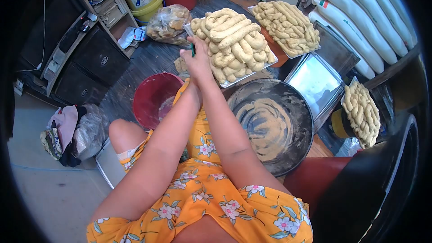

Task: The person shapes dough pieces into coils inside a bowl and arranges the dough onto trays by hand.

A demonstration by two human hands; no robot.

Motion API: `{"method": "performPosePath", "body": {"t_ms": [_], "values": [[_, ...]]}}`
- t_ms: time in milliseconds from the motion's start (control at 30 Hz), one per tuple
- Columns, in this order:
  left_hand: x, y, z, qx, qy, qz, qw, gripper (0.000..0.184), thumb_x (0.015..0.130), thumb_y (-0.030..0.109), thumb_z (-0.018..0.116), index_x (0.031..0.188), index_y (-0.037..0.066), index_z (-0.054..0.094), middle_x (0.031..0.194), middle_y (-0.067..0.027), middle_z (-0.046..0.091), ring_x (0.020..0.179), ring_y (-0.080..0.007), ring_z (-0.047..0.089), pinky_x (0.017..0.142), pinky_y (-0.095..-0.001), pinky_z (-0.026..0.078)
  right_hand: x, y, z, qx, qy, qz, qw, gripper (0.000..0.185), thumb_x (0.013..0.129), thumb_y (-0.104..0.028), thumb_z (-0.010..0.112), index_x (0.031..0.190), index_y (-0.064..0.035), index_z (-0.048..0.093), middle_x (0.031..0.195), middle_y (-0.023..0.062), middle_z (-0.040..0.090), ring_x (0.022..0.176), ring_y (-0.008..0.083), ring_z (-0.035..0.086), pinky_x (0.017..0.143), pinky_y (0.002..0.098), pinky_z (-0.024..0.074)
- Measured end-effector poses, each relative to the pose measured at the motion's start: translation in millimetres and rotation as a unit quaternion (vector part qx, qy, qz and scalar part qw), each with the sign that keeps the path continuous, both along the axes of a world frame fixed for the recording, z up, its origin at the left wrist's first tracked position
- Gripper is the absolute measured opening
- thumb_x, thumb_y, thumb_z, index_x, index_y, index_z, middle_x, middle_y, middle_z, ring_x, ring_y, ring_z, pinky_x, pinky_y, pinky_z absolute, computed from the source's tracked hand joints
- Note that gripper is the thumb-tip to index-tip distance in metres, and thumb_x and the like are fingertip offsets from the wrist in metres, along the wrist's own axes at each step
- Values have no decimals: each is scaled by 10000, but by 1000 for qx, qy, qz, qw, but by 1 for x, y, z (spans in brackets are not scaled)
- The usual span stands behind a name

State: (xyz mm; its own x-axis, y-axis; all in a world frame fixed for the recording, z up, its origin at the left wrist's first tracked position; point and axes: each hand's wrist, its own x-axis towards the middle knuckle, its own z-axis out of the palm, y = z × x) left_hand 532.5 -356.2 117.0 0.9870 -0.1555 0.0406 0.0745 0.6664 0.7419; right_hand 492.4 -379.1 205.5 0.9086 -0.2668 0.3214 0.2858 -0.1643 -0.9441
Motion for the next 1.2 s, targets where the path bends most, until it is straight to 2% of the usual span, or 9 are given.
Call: {"method": "performPosePath", "body": {"t_ms": [67, 133, 200, 367, 500, 533, 633, 900, 1200], "values": [[8, 3, -15, -66, 38, 22, 997, 249, 906, 204, 430, 1004, 22, 570, 832, -67, 605, 757, -191, 590, 683, -331, 465, 1, -4, -18, -19, 12, 11, 1000, 447, 788, -179, 644, 1199, -57, 516, 1210, 191, 507, 1136, 316, 471, 987, 364, 346], [19, 7, -39, 132, 18, 91, 987, 217, 864, 160, 508, 1006, 9, 571, 836, -98, 621, 767, -198, 599, 692, -340, 467, -5, -25, -27, 72, 71, 72, 992, 415, 823, -140, 618, 1214, -55, 511, 1165, 133, 547, 1027, 216, 538, 901, 309, 415], [6, 18, -22, 457, -23, 134, 879, 295, 750, 61, 654, 1023, -13, 573, 865, -169, 639, 806, -207, 611, 721, -340, 472, -21, -63, -51, 173, 126, 134, 968, 404, 851, -137, 601, 1229, -40, 499, 1152, 97, 564, 987, 170, 561, 870, 289, 437], [2, 21, -7, 377, 7, 48, 925, 294, 793, 100, 650, 1052, -15, 573, 885, -111, 628, 807, -185, 599, 708, -300, 473, -72, -179, -182, 107, 309, 79, 942, 375, 861, -228, 602, 1192, -66, 526, 1022, 34, 590, 904, 130, 567, 769, 277, 454], [-6, 16, 12, 428, 11, -143, 892, 435, 819, 173, 633, 1189, -5, 490, 879, -62, 587, 746, -117, 542, 635, -252, 433, -171, -250, -343, -44, 483, -40, 873, 224, 806, -236, 590, 941, -62, 629, 750, 44, 598, 538, 164, 498, 466, 330, 408], [-3, 12, -1, 463, -40, -155, 872, 410, 810, 199, 646, 1147, -4, 532, 851, -75, 601, 729, -139, 559, 643, -266, 444, -198, -259, -371, -168, 568, -41, 805, 296, 744, -200, 604, 968, -16, 664, 947, 159, 669, 842, 250, 640, 702, 367, 492], [-12, -3, 4, 547, -93, -248, 794, 378, 805, 217, 653, 1096, -10, 570, 847, -100, 623, 736, -170, 583, 662, -286, 460, -277, -245, -406, -282, 652, 46, 702, 349, 750, -222, 625, 1033, -17, 631, 997, 161, 653, 882, 258, 626, 741, 374, 480], [-13, -25, 3, 658, -156, -341, 653, 401, 806, 267, 653, 1107, 14, 577, 936, -160, 644, 843, -241, 616, 749, -338, 473, -226, -146, -417, -204, 520, 144, 817, 528, 768, -279, 682, 1208, -20, 545, 1131, 166, 611, 986, 282, 588, 845, 393, 450], [-7, -33, 6, 658, -134, -369, 643, 408, 812, 275, 650, 1116, 14, 572, 983, -182, 640, 902, -262, 613, 791, -347, 471, -122, -195, -435, 152, 461, -41, 873, 317, 862, -172, 584, 1144, -32, 547, 935, 92, 620, 739, 226, 620, 574, 342, 535]]}}
